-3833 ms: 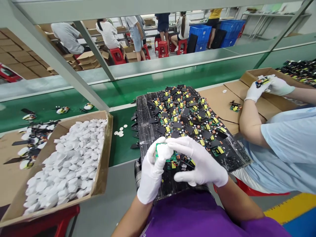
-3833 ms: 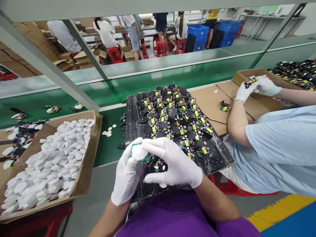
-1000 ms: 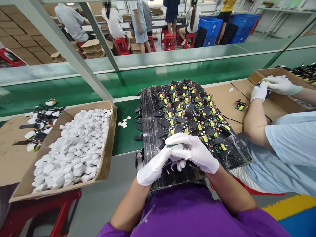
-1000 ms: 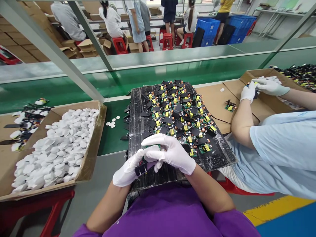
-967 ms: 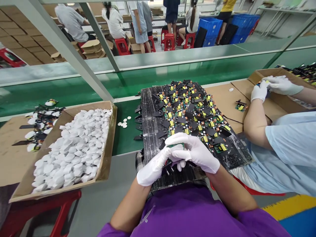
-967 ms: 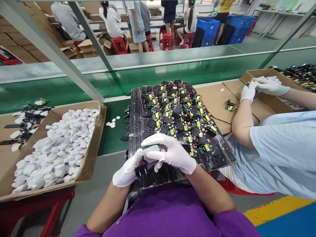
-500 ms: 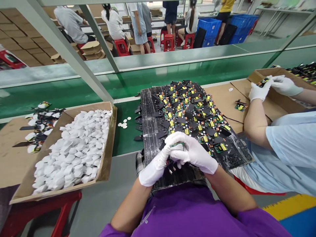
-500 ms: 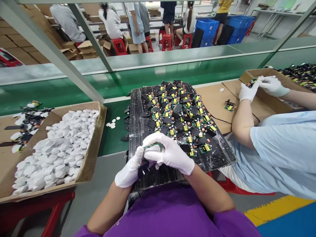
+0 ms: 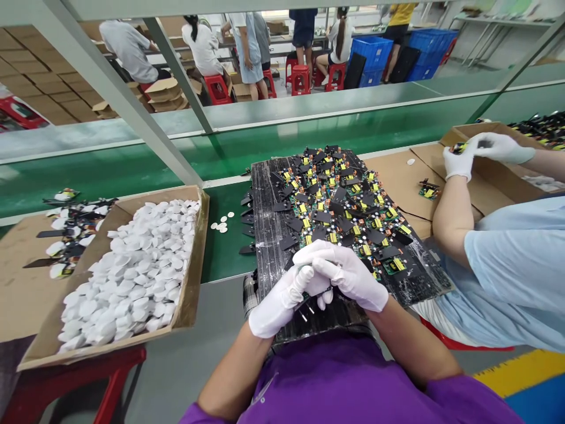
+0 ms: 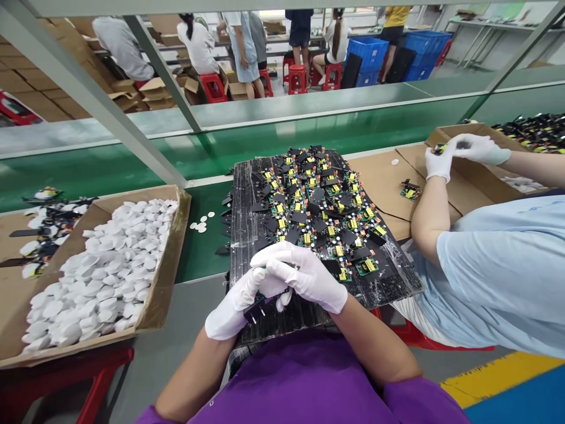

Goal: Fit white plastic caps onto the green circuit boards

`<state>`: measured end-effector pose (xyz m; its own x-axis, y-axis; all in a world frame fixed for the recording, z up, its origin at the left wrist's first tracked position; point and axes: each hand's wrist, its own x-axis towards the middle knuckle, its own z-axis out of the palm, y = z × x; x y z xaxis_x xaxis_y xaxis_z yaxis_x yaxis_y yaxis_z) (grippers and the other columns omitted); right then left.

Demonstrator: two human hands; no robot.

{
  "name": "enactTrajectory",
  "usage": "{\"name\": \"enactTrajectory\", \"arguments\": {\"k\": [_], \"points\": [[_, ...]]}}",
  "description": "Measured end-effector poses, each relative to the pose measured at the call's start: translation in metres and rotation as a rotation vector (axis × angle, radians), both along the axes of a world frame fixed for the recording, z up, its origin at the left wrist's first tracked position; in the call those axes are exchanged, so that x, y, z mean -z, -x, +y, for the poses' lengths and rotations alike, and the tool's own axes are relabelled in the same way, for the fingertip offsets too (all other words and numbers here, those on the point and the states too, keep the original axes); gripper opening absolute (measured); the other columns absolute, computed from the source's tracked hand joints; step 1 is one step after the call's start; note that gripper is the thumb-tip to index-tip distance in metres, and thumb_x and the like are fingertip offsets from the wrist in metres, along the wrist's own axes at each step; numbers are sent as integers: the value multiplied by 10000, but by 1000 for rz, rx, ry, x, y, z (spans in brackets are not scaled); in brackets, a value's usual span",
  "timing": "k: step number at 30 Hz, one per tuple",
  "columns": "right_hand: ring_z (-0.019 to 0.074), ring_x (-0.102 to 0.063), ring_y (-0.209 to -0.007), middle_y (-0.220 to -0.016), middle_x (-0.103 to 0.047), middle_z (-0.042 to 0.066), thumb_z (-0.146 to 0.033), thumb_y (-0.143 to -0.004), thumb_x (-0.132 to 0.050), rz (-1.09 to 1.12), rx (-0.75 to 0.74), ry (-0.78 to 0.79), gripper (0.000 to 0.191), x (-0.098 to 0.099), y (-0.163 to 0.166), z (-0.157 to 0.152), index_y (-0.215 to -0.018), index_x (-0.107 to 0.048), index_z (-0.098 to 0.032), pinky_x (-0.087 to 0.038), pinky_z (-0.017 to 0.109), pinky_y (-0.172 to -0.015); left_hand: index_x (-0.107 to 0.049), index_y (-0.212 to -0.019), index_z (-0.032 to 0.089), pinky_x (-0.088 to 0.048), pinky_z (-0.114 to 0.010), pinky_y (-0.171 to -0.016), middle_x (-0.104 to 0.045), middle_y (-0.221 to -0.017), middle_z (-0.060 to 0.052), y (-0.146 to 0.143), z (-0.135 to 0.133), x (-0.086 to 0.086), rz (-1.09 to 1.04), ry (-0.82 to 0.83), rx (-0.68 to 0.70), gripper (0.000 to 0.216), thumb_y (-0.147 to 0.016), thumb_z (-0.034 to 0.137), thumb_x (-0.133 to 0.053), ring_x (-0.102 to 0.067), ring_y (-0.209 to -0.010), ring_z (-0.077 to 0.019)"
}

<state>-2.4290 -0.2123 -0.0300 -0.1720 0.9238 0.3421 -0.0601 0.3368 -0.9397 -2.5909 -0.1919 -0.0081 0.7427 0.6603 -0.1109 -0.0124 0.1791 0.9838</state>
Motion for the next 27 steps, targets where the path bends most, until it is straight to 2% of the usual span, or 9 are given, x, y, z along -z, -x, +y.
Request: {"name": "enactTrajectory", "arguments": {"k": [2,6,8,11,14,17,19,22,27], "points": [[174,-675,-983,-1133,-713,63,-452,-1006,-467,-26,-29,55,375,0,-1,-2,-1066,-748,-212,-552,305,-885,-681,-881,145,-495,-342,-727,-659,-703,-50,2,1,2,0,59,3,583,-921,671,-433,-579,-641,-187],[95,-629,-620,-1212,-687,59,-466,-1015,-428,-86,-25,191,419,-1,-6,-5,-1345,-581,-257,-527,224,-520,-695,-934,141,-500,-339,-732,-676,-762,-63,0,3,7,-50,175,2,521,-937,607,-462,-594,-652,-185],[157,-683,-894,-1325,-627,76,-433,-1007,-458,-234,4,49,449,-3,-12,-6,-1420,-495,-264,-592,287,-749,-693,-976,146,-498,-325,-698,-695,-848,-73,-3,5,10,-100,183,-49,498,-932,596,-483,-597,-669,-181],[260,-443,-1372,-1461,-500,126,-279,-915,-627,-551,22,-276,568,-8,-18,-5,-1448,-442,-211,-395,443,-1150,-701,-1011,163,-501,-358,-856,-713,-997,-84,-5,6,13,-107,133,-159,470,-931,583,-506,-628,-850,-212],[274,-480,-1332,-1374,-564,138,-192,-859,-673,-727,63,-408,595,-9,-20,-2,-1413,-459,-207,-418,474,-1121,-719,-1056,176,-362,-416,-1111,-702,-1132,-98,-1,7,15,-82,158,-206,565,-861,679,-551,-571,-1157,-276],[271,-552,-1250,-1293,-617,116,-290,-824,-746,-616,99,-373,537,-8,-20,1,-1317,-542,-234,-456,456,-1082,-713,-1135,174,-354,-451,-1119,-673,-1220,-129,5,9,19,-182,341,-109,755,-788,809,-497,-508,-1278,-322],[253,-547,-1273,-1336,-598,105,-335,-819,-756,-429,63,-272,576,-8,-20,1,-1340,-524,-251,-432,430,-1116,-700,-1177,174,-402,-467,-1067,-662,-1242,-142,9,12,22,-242,423,-33,803,-790,833,-453,-535,-1254,-339],[249,-448,-1388,-1464,-499,105,-392,-852,-718,-248,-60,-153,617,-9,-18,2,-1401,-459,-282,-377,433,-1165,-709,-1146,173,-449,-427,-994,-690,-1178,-132,10,12,27,-293,413,-5,623,-825,693,-591,-613,-1133,-315],[251,-302,-1481,-1599,-302,114,-309,-907,-645,-484,-156,-279,597,-16,-10,11,-1450,-396,-301,-336,467,-1190,-697,-962,145,-510,-310,-822,-707,-977,-91,13,2,28,-459,327,-116,377,-764,450,-797,-661,-926,-232]]}}
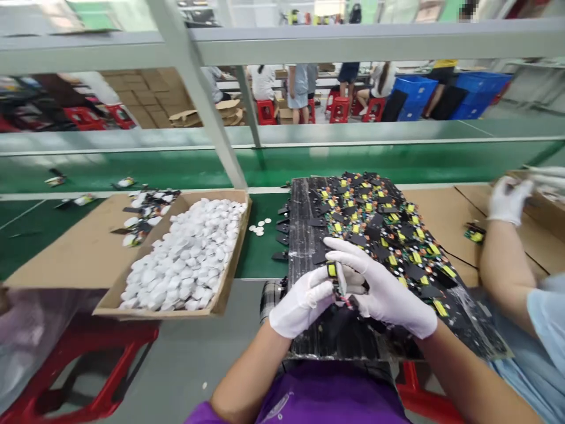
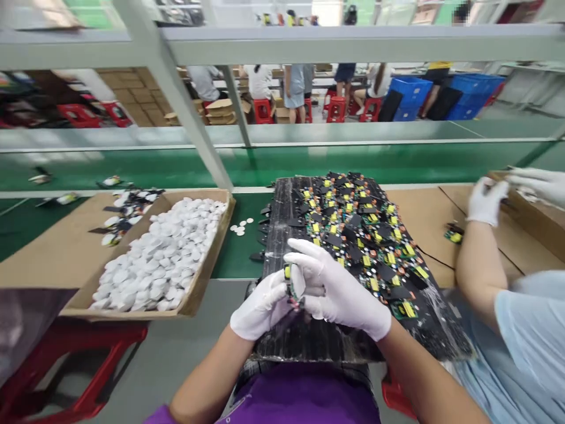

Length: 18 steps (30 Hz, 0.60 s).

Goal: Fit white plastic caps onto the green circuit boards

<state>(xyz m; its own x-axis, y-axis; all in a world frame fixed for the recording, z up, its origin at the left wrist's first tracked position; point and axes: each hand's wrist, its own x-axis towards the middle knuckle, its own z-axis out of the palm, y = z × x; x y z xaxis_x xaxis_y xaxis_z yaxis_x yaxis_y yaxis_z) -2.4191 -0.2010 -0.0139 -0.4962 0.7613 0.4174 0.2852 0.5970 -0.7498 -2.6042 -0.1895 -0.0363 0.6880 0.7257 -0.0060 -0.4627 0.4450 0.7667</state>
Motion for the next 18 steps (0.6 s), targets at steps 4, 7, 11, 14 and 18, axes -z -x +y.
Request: {"name": "enactTrajectory", "arguments": {"k": [4,7,11,14,18], "points": [[195,-346,-1461,-1576,-366,77,-106,-915,-496,-291,-28,-124,660,-6,-1,28,-1525,-314,-282,-325,421,-1212,-641,-1044,181,-547,-302,-803,-688,-995,-54,24,6,6,3,71,-313,367,-743,271,-831,-663,-909,-186],[201,-461,-1389,-1497,-490,70,-118,-911,-460,-412,8,-110,584,-14,8,62,-1483,-417,-228,-379,402,-1184,-630,-1001,166,-563,-304,-818,-682,-968,-34,52,26,20,92,88,-614,370,-715,262,-844,-665,-910,-169],[242,-520,-1335,-1456,-537,95,-247,-932,-500,-540,-10,-122,521,-29,63,114,-1447,-479,-168,-416,409,-1148,-602,-942,151,-561,-307,-791,-685,-944,-27,78,67,47,139,85,-804,488,-595,321,-901,-660,-812,-144],[270,-547,-1299,-1452,-540,98,-288,-933,-530,-695,-62,-195,558,-35,130,152,-1478,-435,-211,-465,410,-1080,-594,-912,150,-545,-291,-748,-681,-887,-8,84,94,67,159,59,-857,550,-512,331,-925,-638,-743,-124],[338,-622,-1174,-1326,-623,152,-234,-864,-630,-808,-84,-191,530,-30,209,200,-1384,-539,-188,-528,459,-948,-586,-856,143,-510,-266,-715,-669,-796,4,85,110,82,225,12,-898,516,-487,263,-926,-609,-693,-110]]}}
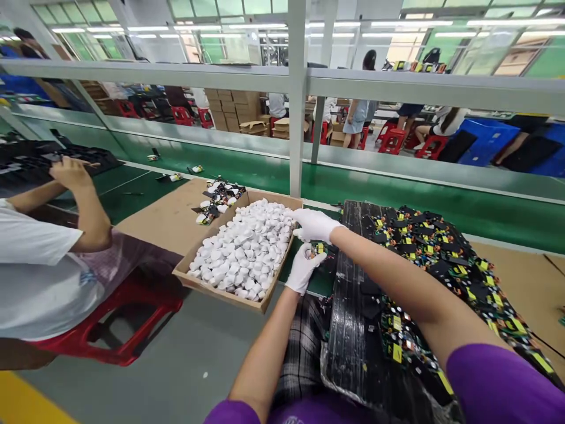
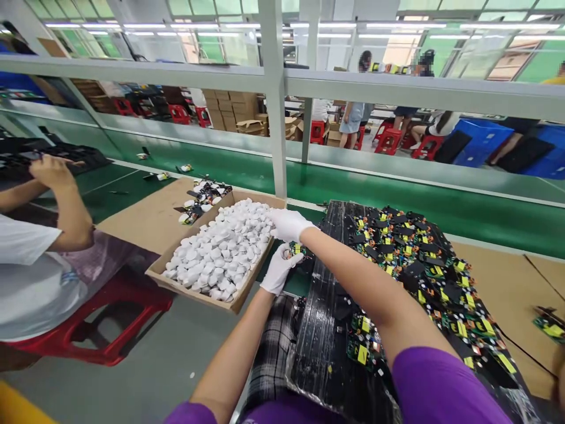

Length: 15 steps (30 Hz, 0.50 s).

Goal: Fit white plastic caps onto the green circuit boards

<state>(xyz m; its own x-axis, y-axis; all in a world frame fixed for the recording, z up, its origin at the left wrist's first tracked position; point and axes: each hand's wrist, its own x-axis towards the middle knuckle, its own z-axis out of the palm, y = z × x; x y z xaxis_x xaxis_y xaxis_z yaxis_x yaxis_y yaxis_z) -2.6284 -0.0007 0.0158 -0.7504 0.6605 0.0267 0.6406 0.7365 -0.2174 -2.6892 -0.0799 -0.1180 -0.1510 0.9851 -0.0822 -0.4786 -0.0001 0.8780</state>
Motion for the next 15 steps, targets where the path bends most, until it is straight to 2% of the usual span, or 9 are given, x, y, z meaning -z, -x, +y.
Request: {"name": "enactTrajectory", "arguments": {"k": [2,5,7,10,15], "points": [[316,-643,-1127,-1270,-644,165,-231,-888,-619,-41,22,16,445,6,25,19,-1324,-577,-149,-535,465,-923,-584,-877,143,-502,-265,-722,-675,-815,-5,1,1,2,26,-7,-4,509,-507,252,-916,-615,-716,-116],[257,-634,-1121,-1253,-642,136,-320,-941,-601,-77,18,42,389,17,43,38,-1290,-585,-150,-514,469,-962,-581,-927,147,-498,-266,-727,-676,-836,-9,3,0,4,45,-16,2,510,-543,255,-898,-619,-731,-119],[243,-622,-1131,-1272,-629,127,-360,-942,-608,-85,-7,57,399,26,46,45,-1287,-587,-161,-501,463,-983,-579,-937,152,-496,-266,-720,-676,-840,-10,3,-1,5,52,-20,11,498,-562,261,-889,-617,-729,-121],[243,-609,-1150,-1310,-613,118,-319,-920,-631,-83,-44,76,411,36,45,54,-1302,-583,-174,-493,446,-989,-580,-930,154,-493,-265,-727,-681,-851,-14,3,0,6,53,-27,28,484,-568,257,-885,-616,-733,-121],[236,-618,-1126,-1259,-640,99,-245,-889,-654,-86,-59,110,391,40,47,66,-1268,-602,-163,-501,432,-972,-572,-919,156,-483,-260,-741,-684,-863,-21,4,0,7,53,-16,32,464,-579,234,-878,-617,-738,-117]]}}
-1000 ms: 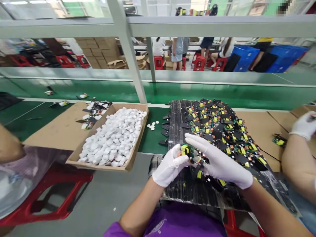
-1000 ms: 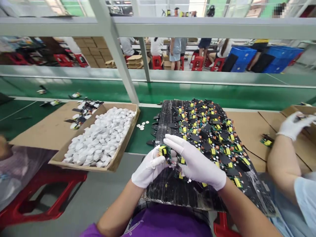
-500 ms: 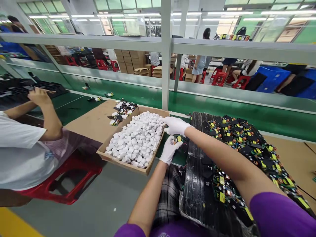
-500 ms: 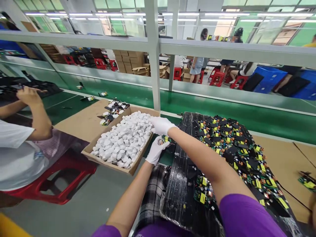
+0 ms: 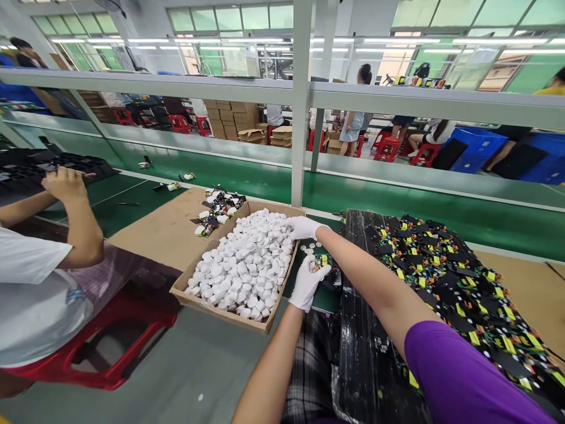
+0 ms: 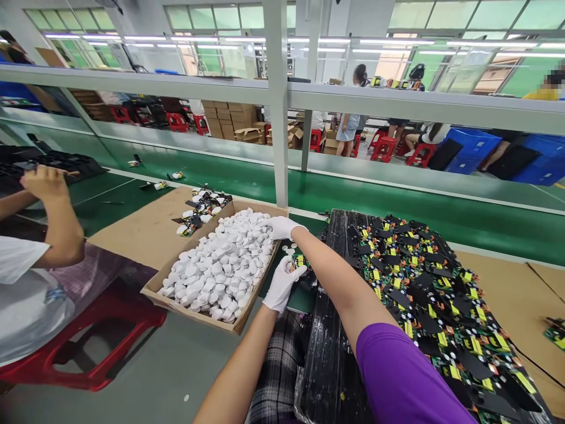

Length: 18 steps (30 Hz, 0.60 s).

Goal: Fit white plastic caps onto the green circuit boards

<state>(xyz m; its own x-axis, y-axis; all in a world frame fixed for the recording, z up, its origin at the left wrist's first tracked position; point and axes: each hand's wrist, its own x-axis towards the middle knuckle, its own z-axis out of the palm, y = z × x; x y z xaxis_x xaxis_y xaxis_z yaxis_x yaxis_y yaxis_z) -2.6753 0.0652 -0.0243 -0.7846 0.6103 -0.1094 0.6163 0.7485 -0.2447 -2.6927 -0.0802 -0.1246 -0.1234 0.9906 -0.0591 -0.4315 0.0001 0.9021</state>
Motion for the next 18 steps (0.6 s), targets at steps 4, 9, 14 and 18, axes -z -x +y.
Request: {"name": "enactTrajectory", "arguments": {"k": [4,9,14,18], "points": [[235,-623,-1089,-1180,-649,94,-302,-915,-647,11,47,-2,302,1,6,0,-1170,-626,-142,-512,460,-953,-574,-932,152,-489,-275,-786,-680,-877,-27,1,0,0,-1,7,-14,485,-567,230,-884,-629,-787,-134],[232,-613,-1091,-1175,-642,89,-289,-910,-656,129,80,55,250,8,8,-3,-1108,-637,-137,-493,469,-973,-579,-961,150,-500,-291,-814,-692,-922,-45,0,-1,-3,-4,-2,-16,489,-589,260,-877,-640,-815,-142],[208,-627,-1026,-1107,-662,78,-297,-894,-659,446,173,190,342,11,-5,-2,-1190,-592,-139,-505,394,-908,-601,-960,150,-505,-275,-774,-691,-890,-37,2,0,-4,16,-9,-22,478,-598,294,-877,-638,-785,-137],[139,-624,-911,-1046,-665,53,-246,-933,-548,707,236,362,334,5,-17,-1,-1249,-555,-139,-508,267,-806,-603,-930,148,-522,-278,-769,-683,-885,-29,4,2,-3,24,-21,-27,456,-603,308,-877,-630,-779,-133]]}}
